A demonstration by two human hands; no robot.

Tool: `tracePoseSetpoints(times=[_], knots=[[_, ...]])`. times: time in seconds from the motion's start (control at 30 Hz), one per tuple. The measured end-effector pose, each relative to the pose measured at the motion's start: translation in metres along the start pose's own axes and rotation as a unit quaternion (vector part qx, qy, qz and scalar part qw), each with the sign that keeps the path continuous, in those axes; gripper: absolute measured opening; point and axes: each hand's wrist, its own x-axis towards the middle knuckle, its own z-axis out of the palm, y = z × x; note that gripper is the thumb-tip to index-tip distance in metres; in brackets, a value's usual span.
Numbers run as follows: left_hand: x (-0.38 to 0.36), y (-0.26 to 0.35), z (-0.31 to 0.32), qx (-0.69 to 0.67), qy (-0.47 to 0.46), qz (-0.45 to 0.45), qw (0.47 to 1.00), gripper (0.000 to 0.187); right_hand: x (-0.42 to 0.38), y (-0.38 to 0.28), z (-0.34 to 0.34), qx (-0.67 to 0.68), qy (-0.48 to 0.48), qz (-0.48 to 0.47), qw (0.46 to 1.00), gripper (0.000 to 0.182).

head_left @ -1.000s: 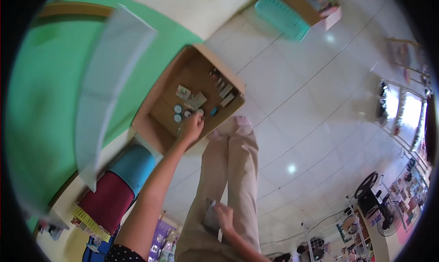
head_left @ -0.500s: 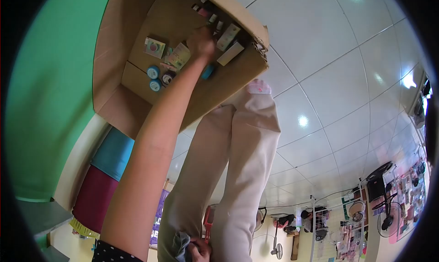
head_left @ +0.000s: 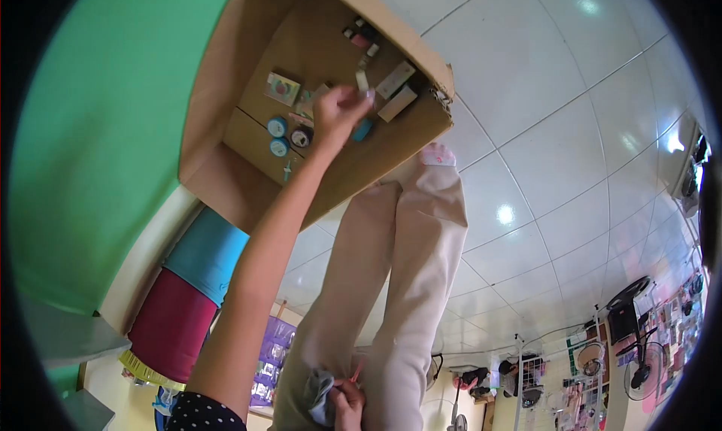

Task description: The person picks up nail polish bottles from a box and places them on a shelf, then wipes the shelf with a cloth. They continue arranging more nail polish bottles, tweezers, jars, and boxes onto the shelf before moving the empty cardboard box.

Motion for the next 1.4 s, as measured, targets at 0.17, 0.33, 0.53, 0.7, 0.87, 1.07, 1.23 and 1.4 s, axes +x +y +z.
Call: tracePoseSetpoints(times=[0.17, 0.33, 0.53, 0.7, 0.87, 1.07, 1.23, 1.4], knots=[[-0.111, 0.117, -0.022, -0.172, -0.140, -0.131, 0.966, 0.027, 0.007, -0.016, -0.031, -0.052, -0.131, 0.008, 0.990, 0.013], [-0.219, 0.221, -0.031, -0.237, -0.192, -0.124, 0.944, 0.036, -0.018, -0.054, -0.055, 0.054, -0.311, 0.056, 0.947, 0.029], [-0.339, 0.343, -0.071, -0.071, -0.159, 0.032, 0.984, 0.027, -0.121, -0.121, -0.051, 0.052, -0.271, -0.253, 0.927, 0.029], [-0.425, 0.425, -0.103, -0.182, -0.022, 0.077, 0.980, 0.028, -0.230, -0.126, -0.025, -0.218, -0.305, -0.553, 0.744, 0.027], [-0.495, 0.499, -0.130, -0.245, 0.116, 0.148, 0.951, 0.019, -0.325, -0.116, -0.009, -0.355, -0.273, -0.714, 0.538, 0.025], [-0.529, 0.493, -0.164, -0.171, 0.210, 0.286, 0.919, 0.013, -0.363, -0.086, 0.015, -0.367, -0.291, -0.729, 0.499, 0.016], [-0.526, 0.490, -0.192, -0.169, 0.277, 0.296, 0.899, 0.015, -0.368, -0.073, 0.025, -0.330, -0.341, -0.670, 0.571, 0.010], [-0.477, 0.501, -0.286, -0.052, 0.359, 0.371, 0.855, 0.017, -0.361, -0.087, 0.008, -0.313, -0.323, -0.664, 0.597, 0.013]])
